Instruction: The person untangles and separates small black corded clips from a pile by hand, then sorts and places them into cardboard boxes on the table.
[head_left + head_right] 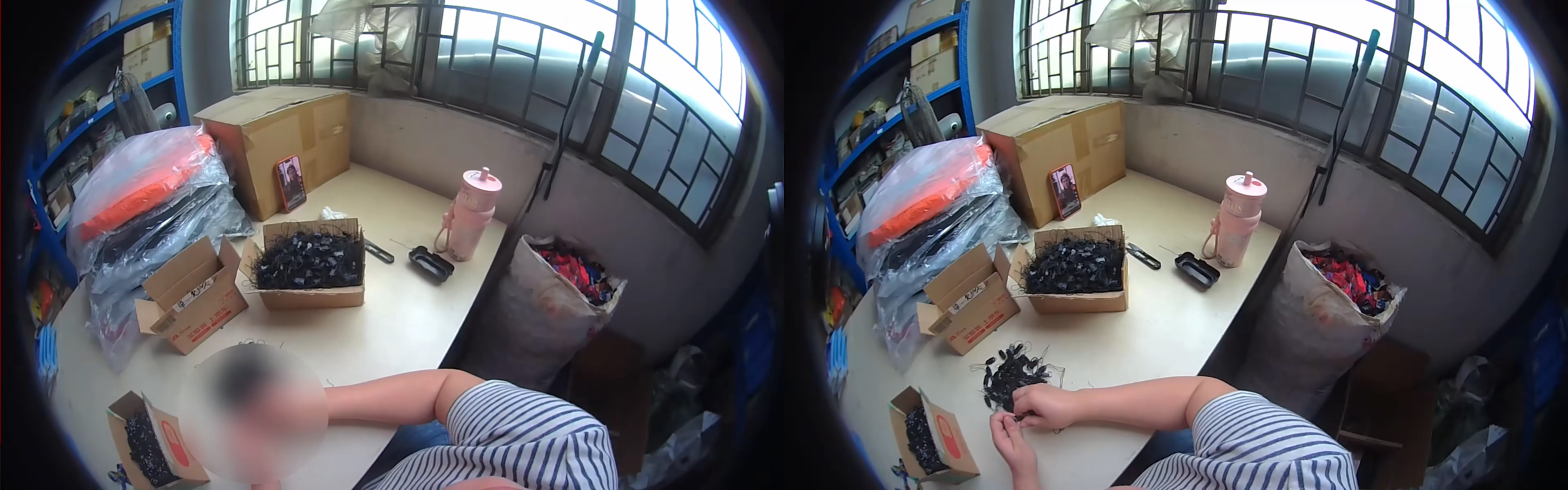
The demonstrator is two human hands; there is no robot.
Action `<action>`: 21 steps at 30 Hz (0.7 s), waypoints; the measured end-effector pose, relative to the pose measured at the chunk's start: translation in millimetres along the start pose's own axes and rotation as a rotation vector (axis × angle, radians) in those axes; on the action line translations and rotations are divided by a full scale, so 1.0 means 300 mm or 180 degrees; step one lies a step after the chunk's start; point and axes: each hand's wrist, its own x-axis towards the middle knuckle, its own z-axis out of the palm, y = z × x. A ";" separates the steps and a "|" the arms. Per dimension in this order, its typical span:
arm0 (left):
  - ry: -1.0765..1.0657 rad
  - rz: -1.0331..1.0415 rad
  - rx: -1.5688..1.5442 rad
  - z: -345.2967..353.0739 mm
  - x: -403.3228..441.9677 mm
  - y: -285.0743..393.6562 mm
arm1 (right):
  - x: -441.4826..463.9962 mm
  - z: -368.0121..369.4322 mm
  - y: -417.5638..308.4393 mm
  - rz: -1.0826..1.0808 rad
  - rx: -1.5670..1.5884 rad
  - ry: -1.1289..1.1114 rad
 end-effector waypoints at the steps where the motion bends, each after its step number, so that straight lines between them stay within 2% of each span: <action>1: 0.0054 -0.0253 -0.0260 -0.006 -0.003 -0.008 | 0.001 -0.002 -0.003 -0.0051 0.0004 0.0003; 4: -0.0216 0.0019 0.0172 -0.004 0.006 -0.004 | 0.002 -0.013 -0.026 -0.0082 -0.0433 -0.0142; 5: -0.0191 -0.0062 0.0493 0.004 0.007 0.010 | 0.004 -0.012 -0.029 -0.0056 -0.0486 -0.0208; 9: -0.0145 0.0055 0.0701 0.001 0.019 0.019 | 0.009 -0.034 -0.026 0.0025 -0.0614 -0.0202; 21: -0.0395 -0.0589 -0.0129 -0.021 0.025 -0.002 | 0.027 -0.049 -0.041 0.0219 -0.0553 -0.0118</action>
